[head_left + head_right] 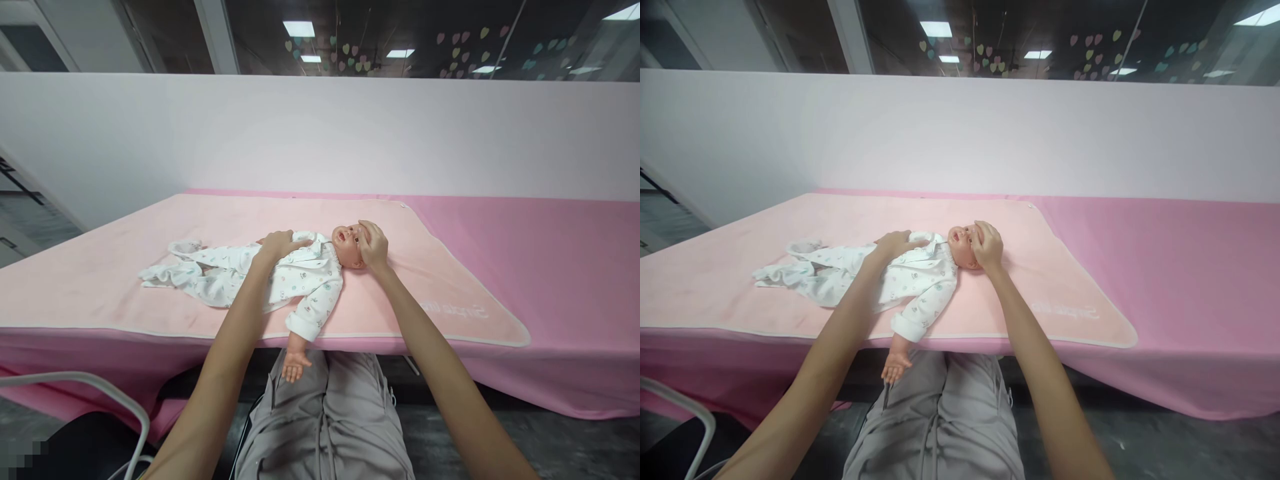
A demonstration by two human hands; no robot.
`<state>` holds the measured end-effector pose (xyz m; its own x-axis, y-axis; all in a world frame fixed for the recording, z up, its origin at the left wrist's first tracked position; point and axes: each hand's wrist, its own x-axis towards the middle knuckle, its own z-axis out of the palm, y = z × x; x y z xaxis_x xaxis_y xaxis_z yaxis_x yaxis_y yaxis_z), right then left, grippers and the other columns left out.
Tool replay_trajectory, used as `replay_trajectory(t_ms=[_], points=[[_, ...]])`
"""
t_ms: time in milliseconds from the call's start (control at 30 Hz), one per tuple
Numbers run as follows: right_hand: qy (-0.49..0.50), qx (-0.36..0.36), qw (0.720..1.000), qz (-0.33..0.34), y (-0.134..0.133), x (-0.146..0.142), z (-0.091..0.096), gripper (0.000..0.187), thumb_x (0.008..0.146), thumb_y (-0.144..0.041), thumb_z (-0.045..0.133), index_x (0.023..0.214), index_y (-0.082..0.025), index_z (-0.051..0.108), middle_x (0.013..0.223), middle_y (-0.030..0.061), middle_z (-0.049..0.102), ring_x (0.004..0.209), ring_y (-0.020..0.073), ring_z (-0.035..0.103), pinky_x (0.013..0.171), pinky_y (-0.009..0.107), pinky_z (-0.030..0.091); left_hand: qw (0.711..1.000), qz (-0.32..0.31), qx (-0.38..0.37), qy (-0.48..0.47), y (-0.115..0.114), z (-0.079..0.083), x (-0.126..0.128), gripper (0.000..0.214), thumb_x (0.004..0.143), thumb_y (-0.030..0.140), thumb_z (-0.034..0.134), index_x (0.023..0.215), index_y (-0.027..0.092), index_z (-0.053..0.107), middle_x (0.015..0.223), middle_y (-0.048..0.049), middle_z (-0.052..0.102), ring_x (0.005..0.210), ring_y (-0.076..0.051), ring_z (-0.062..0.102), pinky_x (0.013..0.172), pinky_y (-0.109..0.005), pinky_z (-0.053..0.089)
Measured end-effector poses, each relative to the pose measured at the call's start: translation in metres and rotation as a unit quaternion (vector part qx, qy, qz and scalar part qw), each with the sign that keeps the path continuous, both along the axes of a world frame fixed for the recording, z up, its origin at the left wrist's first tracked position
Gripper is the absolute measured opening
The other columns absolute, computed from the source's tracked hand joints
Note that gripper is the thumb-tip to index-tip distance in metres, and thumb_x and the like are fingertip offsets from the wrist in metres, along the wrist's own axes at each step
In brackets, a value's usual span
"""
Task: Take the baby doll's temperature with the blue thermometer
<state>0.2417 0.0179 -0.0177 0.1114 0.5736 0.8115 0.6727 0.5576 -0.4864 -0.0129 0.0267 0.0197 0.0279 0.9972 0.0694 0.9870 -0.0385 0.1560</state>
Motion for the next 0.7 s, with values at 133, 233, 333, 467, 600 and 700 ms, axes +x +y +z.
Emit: replay_trajectory(t_ms=[133, 233, 333, 467, 600, 700], points=[[0.004, -0.004, 1.000, -0.003, -0.0016, -0.0010, 0.0016, 0.031, 0.086, -0.034, 0.038, 0.100, -0.018, 0.061, 0.105, 0.0081, 0.065, 0.101, 0.0212, 0.057, 0.091, 0.037, 0.044, 1.000, 0.000, -0.001, 0.003, 0.0004, 0.0001, -0.0001, 0.088, 0.059, 0.085, 0.027, 0.107, 0.018, 0.057, 0.109, -0.0173, 0.062, 0.100, -0.036, 0.055, 0.081, -0.044, 0.040], [0.001, 0.000, 1.000, -0.001, -0.0012, -0.0011, 0.0012, 0.031, 0.086, -0.035, 0.039, 0.100, -0.018, 0.061, 0.105, 0.0082, 0.065, 0.101, 0.0217, 0.057, 0.091, 0.037, 0.044, 1.000, 0.000, -0.005, 0.002, 0.0007, 0.0004, 0.0002, 0.088, 0.060, 0.085, 0.027, 0.107, 0.017, 0.057, 0.110, -0.0172, 0.062, 0.101, -0.036, 0.055, 0.081, -0.045, 0.040], [0.003, 0.000, 1.000, -0.002, -0.0007, -0.0010, 0.0008, 0.032, 0.086, -0.034, 0.039, 0.100, -0.017, 0.061, 0.106, 0.0089, 0.065, 0.101, 0.0216, 0.057, 0.091, 0.037, 0.044, 1.000, 0.000, -0.005, 0.001, 0.0015, 0.0003, 0.0001, 0.088, 0.059, 0.085, 0.027, 0.105, 0.017, 0.058, 0.107, -0.0173, 0.063, 0.100, -0.036, 0.055, 0.081, -0.045, 0.040], [-0.002, -0.003, 1.000, -0.001, -0.0012, -0.0008, 0.0015, 0.032, 0.086, -0.034, 0.038, 0.100, -0.017, 0.061, 0.106, 0.0091, 0.065, 0.101, 0.0214, 0.057, 0.091, 0.036, 0.044, 1.000, -0.003, -0.003, 0.002, 0.0021, -0.0005, -0.0006, 0.089, 0.058, 0.086, 0.026, 0.104, 0.017, 0.058, 0.107, -0.0177, 0.063, 0.099, -0.036, 0.056, 0.082, -0.045, 0.040], [-0.003, -0.005, 1.000, -0.001, -0.0027, -0.0007, 0.0027, 0.033, 0.086, -0.033, 0.037, 0.101, -0.015, 0.061, 0.107, 0.0095, 0.064, 0.102, 0.0209, 0.057, 0.092, 0.035, 0.043, 1.000, -0.020, 0.009, 0.000, 0.0017, -0.0015, -0.0012, 0.088, 0.060, 0.085, 0.026, 0.105, 0.016, 0.058, 0.107, -0.0183, 0.063, 0.098, -0.036, 0.056, 0.081, -0.045, 0.040], [-0.001, -0.008, 1.000, -0.001, -0.0036, -0.0008, 0.0029, 0.034, 0.086, -0.033, 0.037, 0.102, -0.015, 0.061, 0.107, 0.0097, 0.064, 0.101, 0.0208, 0.057, 0.091, 0.035, 0.043, 1.000, -0.019, 0.013, 0.002, 0.0020, -0.0021, -0.0014, 0.085, 0.061, 0.084, 0.027, 0.102, 0.016, 0.058, 0.105, -0.0182, 0.063, 0.098, -0.037, 0.056, 0.082, -0.048, 0.040]])
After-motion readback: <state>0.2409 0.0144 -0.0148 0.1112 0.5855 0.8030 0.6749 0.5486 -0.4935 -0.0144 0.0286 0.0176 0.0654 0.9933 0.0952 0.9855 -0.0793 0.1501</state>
